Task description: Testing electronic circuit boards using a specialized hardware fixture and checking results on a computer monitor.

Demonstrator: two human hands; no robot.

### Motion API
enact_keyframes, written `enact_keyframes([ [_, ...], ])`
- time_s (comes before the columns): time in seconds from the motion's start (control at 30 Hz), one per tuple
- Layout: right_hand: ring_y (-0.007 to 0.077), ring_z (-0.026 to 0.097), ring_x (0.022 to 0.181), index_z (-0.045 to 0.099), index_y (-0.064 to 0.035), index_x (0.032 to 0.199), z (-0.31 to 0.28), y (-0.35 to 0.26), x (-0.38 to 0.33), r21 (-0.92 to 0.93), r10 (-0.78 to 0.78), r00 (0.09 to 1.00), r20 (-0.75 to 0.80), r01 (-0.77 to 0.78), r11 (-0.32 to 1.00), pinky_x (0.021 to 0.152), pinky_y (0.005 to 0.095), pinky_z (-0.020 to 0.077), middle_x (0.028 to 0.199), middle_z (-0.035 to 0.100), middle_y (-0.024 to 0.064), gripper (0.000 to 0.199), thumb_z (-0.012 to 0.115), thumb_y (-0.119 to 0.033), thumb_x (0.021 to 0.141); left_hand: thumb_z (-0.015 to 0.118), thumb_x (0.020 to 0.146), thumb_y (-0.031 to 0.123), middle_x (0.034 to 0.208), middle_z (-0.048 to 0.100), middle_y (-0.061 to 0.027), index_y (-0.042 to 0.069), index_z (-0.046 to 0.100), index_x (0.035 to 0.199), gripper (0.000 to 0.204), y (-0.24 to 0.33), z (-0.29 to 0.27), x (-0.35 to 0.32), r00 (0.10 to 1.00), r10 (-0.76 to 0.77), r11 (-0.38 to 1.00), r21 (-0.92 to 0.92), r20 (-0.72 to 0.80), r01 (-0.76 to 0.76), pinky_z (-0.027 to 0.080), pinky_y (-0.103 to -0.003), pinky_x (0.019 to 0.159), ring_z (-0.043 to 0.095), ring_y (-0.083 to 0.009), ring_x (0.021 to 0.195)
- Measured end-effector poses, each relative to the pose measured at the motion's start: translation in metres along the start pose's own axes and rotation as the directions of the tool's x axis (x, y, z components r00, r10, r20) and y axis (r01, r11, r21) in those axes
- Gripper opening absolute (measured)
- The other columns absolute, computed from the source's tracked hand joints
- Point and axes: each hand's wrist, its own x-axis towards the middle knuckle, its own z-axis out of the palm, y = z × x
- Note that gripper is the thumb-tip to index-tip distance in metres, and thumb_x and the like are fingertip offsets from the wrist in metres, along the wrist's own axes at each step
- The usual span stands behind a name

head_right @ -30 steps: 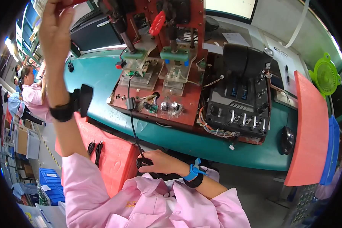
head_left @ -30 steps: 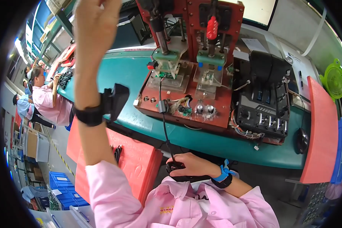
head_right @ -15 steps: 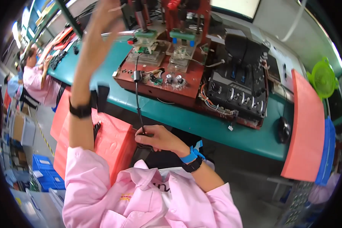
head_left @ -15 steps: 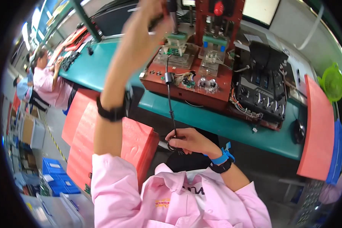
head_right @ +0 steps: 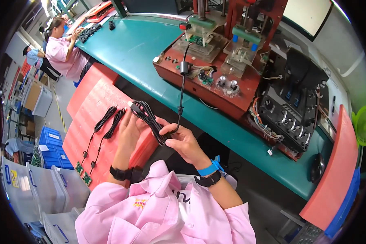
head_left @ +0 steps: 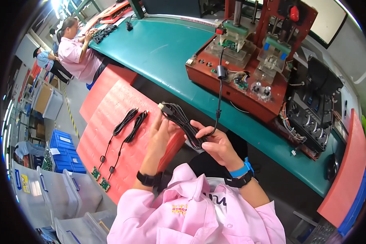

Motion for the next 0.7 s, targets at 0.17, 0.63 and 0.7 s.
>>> enact_keyframes([
  [0.17, 0.0283, 0.044, 0.114, 0.043, -0.0024, 0.117, 0.013, 0.009, 0.007, 0.142, 0.006, 0.999, -0.044, 0.000, 0.990, 0.098, 0.0379, 0.0330, 0.137, 0.028, 0.0095, 0.046, 0.057, -0.004, 0.073, 0.047, 0.087, 0.010, 0.114, 0.049, -0.0104, 0.003, 0.023, 0.133, 0.052, 0.025, 0.004, 0.018, 0.951, 0.288, 0.849, 0.429, 0.114, -0.308, 0.044, -0.030, 0.082, 0.055, -0.0199, 0.095],
  [0.63, 0.0184, 0.048, 0.109, 0.036, -0.0027, 0.124, 0.014, 0.018, 0.019, 0.260, 0.134, 0.987, -0.085, -0.108, 0.960, 0.093, 0.0337, 0.0404, 0.128, 0.038, 0.0101, 0.050, 0.053, -0.007, 0.077, 0.050, 0.083, 0.006, 0.088, 0.064, -0.0069, 0.000, 0.048, 0.109, 0.027, 0.052, 0.019, 0.020, 0.891, 0.198, 0.091, 0.897, 0.409, -0.432, 0.039, -0.033, 0.085, 0.060, -0.0170, 0.082],
  [0.7, 0.0184, 0.049, 0.107, 0.037, -0.0021, 0.123, 0.018, 0.019, 0.022, 0.229, 0.156, 0.980, -0.126, -0.124, 0.966, 0.091, 0.0333, 0.0416, 0.125, 0.041, 0.0099, 0.048, 0.053, -0.008, 0.078, 0.051, 0.083, 0.007, 0.082, 0.063, -0.0077, 0.000, 0.049, 0.105, 0.023, 0.049, 0.036, 0.022, 0.904, 0.261, 0.227, 0.889, 0.339, -0.399, 0.041, -0.033, 0.077, 0.060, -0.0189, 0.075],
])
